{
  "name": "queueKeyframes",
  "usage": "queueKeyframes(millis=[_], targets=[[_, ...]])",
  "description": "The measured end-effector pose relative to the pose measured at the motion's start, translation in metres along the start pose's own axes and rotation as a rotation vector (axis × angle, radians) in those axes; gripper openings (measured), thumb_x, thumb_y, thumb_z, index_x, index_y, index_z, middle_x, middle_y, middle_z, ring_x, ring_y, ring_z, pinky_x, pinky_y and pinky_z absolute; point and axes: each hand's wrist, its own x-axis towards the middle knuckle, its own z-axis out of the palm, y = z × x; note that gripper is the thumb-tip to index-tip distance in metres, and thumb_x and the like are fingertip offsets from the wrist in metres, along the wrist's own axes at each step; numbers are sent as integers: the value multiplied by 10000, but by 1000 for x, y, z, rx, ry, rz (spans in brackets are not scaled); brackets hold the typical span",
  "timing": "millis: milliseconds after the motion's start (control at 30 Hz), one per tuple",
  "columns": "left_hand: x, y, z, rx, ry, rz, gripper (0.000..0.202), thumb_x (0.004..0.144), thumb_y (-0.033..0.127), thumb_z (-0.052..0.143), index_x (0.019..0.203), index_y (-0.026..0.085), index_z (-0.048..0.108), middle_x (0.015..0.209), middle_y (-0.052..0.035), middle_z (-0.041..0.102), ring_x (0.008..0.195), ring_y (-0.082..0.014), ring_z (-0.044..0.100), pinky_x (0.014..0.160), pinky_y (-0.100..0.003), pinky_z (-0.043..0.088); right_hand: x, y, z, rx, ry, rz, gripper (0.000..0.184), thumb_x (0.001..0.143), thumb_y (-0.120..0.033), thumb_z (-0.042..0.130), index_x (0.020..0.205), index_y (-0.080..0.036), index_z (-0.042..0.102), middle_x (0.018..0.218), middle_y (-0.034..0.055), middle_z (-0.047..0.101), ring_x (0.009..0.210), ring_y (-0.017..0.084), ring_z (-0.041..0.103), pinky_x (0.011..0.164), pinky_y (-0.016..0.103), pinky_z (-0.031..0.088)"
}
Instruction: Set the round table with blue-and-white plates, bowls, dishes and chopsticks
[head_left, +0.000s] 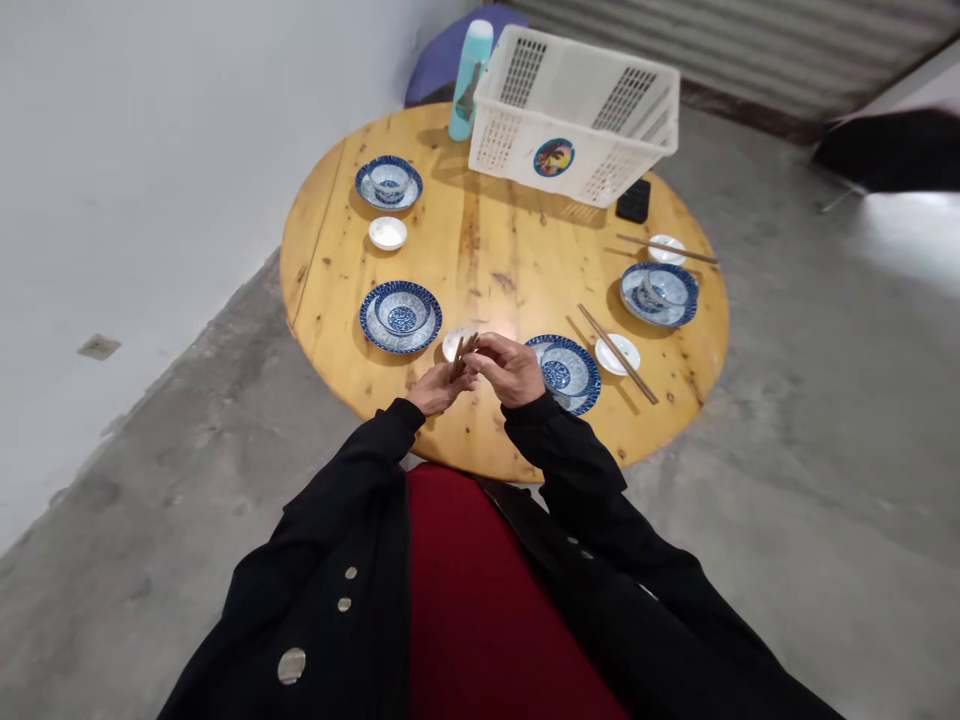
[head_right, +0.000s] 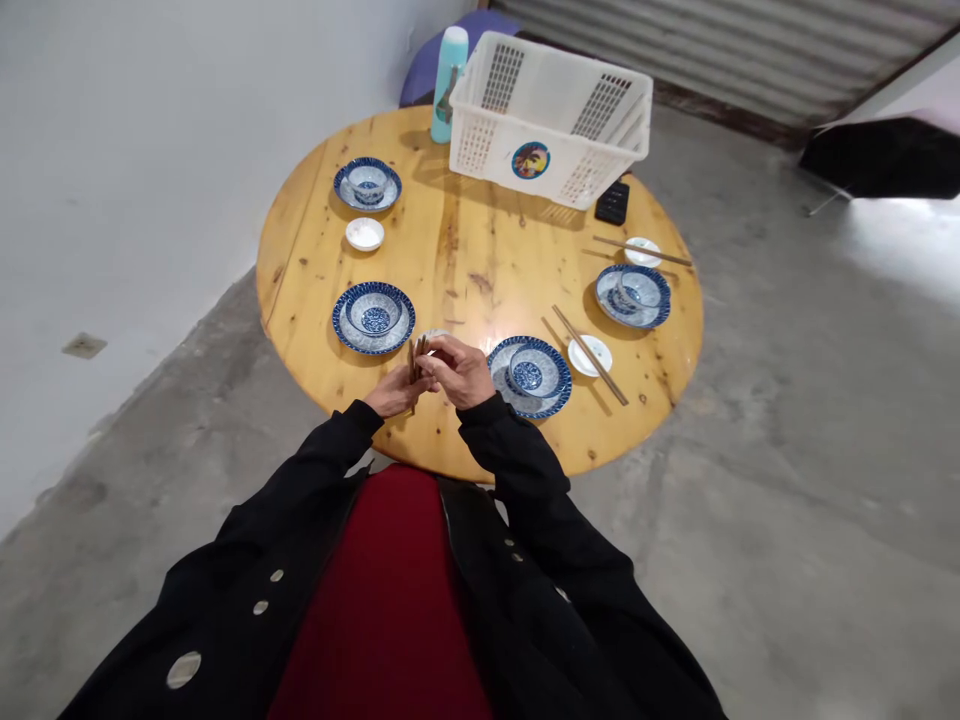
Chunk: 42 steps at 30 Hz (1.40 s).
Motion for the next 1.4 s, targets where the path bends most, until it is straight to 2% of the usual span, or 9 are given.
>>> queueKeyframes(millis=[100, 233, 400, 567, 700, 800, 967, 1100, 1400], targets=[[-2, 4, -3, -59, -44, 7, 494, 855, 580, 607, 1010, 115, 672, 926, -84, 704, 932, -230, 663, 859, -322, 513, 0, -2, 0, 10, 20, 7, 127, 832, -326, 646, 823, -205, 684, 690, -9, 651, 614, 144, 624, 598, 264, 519], [-6, 14, -6, -74, 1, 43, 584, 869, 629, 580, 1124, 116, 693, 1082, -120, 726, 1121, -302, 643, 982, -390, 495, 3, -11, -3, 36, 71, 30, 144, 835, -347, 662, 828, -207, 695, 677, -8, 658, 586, 152, 631, 586, 280, 536], [-12, 32, -13, -110, 59, 134, 568, 910, 607, 546, 1224, 155, 687, 1212, -115, 709, 1246, -285, 602, 1065, -381, 455, 21, -23, -19, 63, 150, 162, 168, 815, -377, 717, 783, -214, 690, 636, -9, 641, 611, 157, 654, 619, 291, 580], [-22, 25, -20, -183, 212, 73, 575, 931, 585, 514, 1240, 124, 662, 1205, -144, 708, 1116, -243, 672, 967, -348, 523, 46, -5, -43, 233, 243, 276, 201, 793, -348, 785, 805, -191, 661, 629, -22, 618, 588, 123, 647, 599, 265, 604], [-35, 8, -26, -104, 387, -49, 485, 946, 525, 494, 1141, 123, 684, 1173, -146, 716, 1038, -209, 692, 865, -294, 545, 58, 26, -69, 307, 306, 333, 180, 800, -293, 793, 803, -184, 650, 616, -34, 616, 578, 113, 651, 598, 262, 618], [-45, 0, -31, -12, 459, -159, 444, 943, 500, 491, 1080, 130, 695, 1070, -128, 736, 870, -166, 699, 711, -234, 530, 64, 46, -88, 315, 310, 358, 159, 811, -255, 779, 773, -172, 649, 593, -34, 612, 561, 106, 649, 589, 253, 610], [-49, -2, -19, 21, 315, -227, 456, 909, 497, 549, 1072, 103, 712, 746, -58, 706, 632, -127, 615, 633, -228, 482, 69, 60, -95, 326, 247, 434, 165, 823, -210, 759, 729, -159, 634, 558, -30, 596, 529, 85, 623, 598, 242, 598], [-49, 4, 5, -144, 155, -258, 512, 894, 546, 549, 1078, 96, 705, 742, -59, 707, 490, -81, 482, 524, -223, 418, 71, 67, -84, 370, 259, 533, 164, 805, -175, 751, 702, -161, 624, 537, -43, 580, 505, 89, 611, 558, 237, 611], [-48, -3, 32, -446, 122, -395, 499, 791, 594, 657, 903, 109, 692, 643, -3, 563, 450, -36, 371, 396, -181, 221, 93, 104, -60, 425, 268, 750, 261, 759, -59, 736, 617, -169, 547, 497, -38, 546, 454, 77, 548, 478, 193, 553]])
